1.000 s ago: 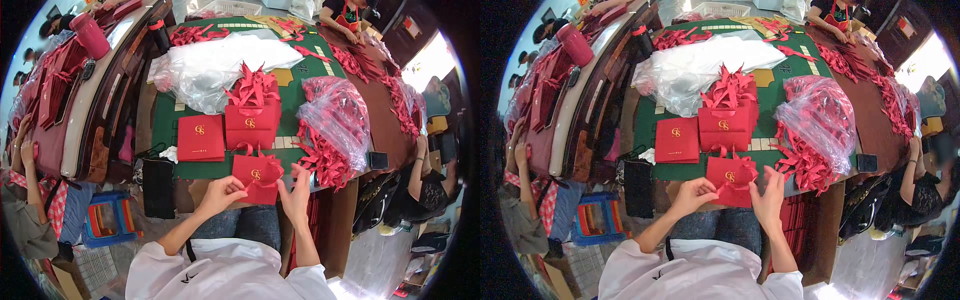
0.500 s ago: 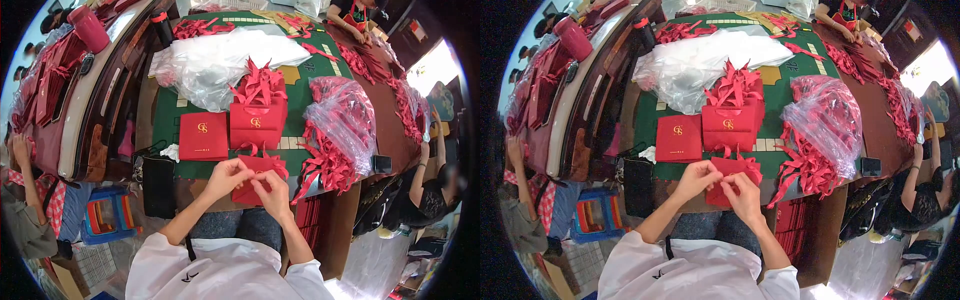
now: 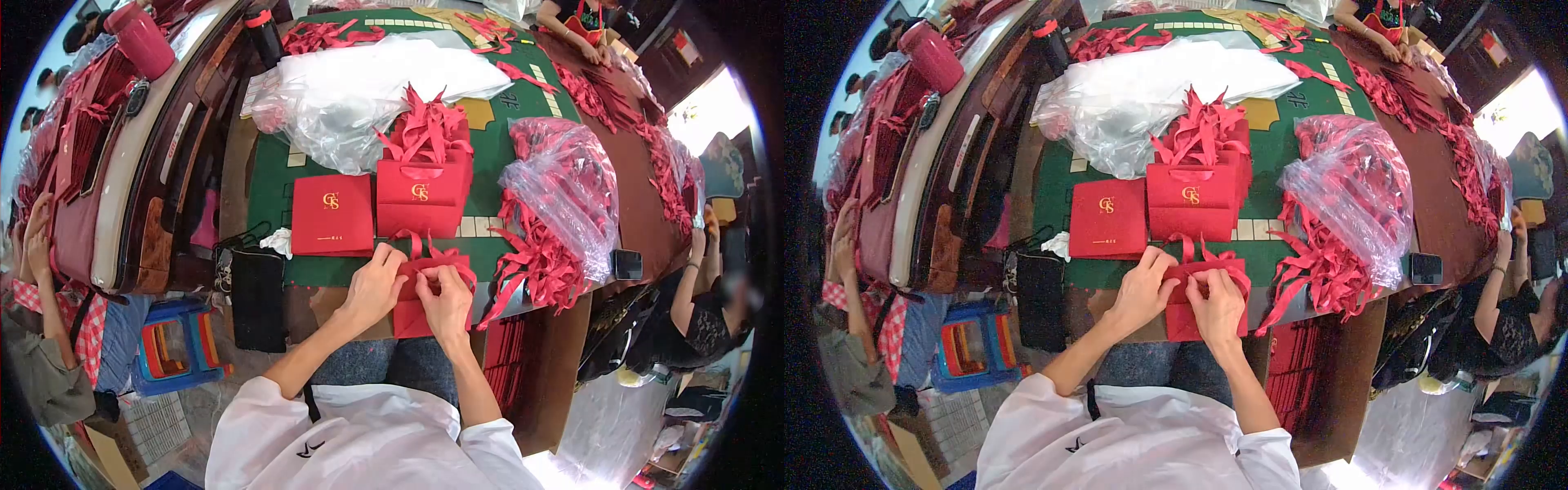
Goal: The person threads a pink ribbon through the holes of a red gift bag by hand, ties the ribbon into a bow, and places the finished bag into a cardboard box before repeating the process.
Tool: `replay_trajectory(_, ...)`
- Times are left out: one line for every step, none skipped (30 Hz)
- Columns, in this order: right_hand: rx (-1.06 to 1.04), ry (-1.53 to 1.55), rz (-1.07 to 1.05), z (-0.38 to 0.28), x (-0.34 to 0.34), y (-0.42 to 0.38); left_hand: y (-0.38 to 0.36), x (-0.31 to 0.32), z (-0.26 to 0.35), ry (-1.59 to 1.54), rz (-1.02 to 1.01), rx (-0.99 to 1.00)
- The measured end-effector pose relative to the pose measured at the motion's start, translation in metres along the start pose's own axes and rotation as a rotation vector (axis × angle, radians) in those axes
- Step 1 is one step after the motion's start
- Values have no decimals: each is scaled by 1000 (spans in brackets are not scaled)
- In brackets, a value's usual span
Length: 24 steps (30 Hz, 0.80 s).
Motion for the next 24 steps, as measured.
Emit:
replay_trajectory(-6,8,-10,1,0,-1,0,0,1,-11,-1,8)
replay_trajectory(-12,16,-20,1,0,-2,-1,0,3,-12,-1,6)
replay_trajectory(-10,16,-22,0,-1,-3,-1,-1,6,-5,-13,3)
replay_trajectory(-11,30,-22,-3,-3,-4,-1,0,8,2,-25,1)
replay_trajectory(-13,44,-21,-5,-4,-4,-1,1,9,2,-26,1)
replay_trajectory(-13,44,-21,-6,-3,-4,-2,3,11,23,-22,5)
replay_trajectory(-55,0,5,-9,-4,-5,-3,4,13,45,-18,9)
replay_trajectory(-97,-45,30,-12,-5,-6,-4,6,14,44,-20,9)
replay_trajectory(-97,-45,31,-13,-4,-6,-5,6,19,49,11,58)
replay_trajectory(-143,-85,68,-18,-5,-7,-5,5,23,53,42,107)
replay_trajectory(-189,-124,106,-22,-6,-8,-5,4,24,53,42,107)
replay_trajectory(-189,-124,106,-22,-5,-8,-2,2,23,30,37,80)
replay_trajectory(-205,-115,121,-22,-4,-9,-1,1,21,7,33,53)
replay_trajectory(-221,-106,135,-22,-3,-10,0,0,21,8,34,54)
replay_trajectory(-223,-105,137,-21,-2,-10,0,1,18,6,26,41)
replay_trajectory(-241,-98,107,-20,2,-11,1,1,15,5,18,28)
replay_trajectory(-259,-92,78,-20,4,-12,0,0,13,5,17,28)
replay_trajectory(-259,-92,79,-19,4,-11,-1,1,10,-89,-7,25)
replay_trajectory(-224,-56,42,-16,5,-10,-1,2,9,-183,-32,23)
replay_trajectory(-187,-19,4,-12,7,-10,-1,1,7,-185,-35,24)
replay_trajectory(-187,-20,4,-12,6,-9,0,0,8,-175,-47,45)
replay_trajectory(-170,10,-20,-12,6,-8,1,0,8,-164,-57,68)
replay_trajectory(-152,41,-44,-11,6,-7,1,0,7,-162,-55,68)
replay_trajectory(-153,42,-44,-14,2,-6,1,-1,6,-179,-43,63)
Point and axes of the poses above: each hand's wrist, its own y-axis towards the middle knuckle, its own x-axis out of the palm, z = x × y, the point moved 7 cm from there along y, towards the middle knuckle, and after that the axes turned 10 degrees about -y, right-handed, at the moved point
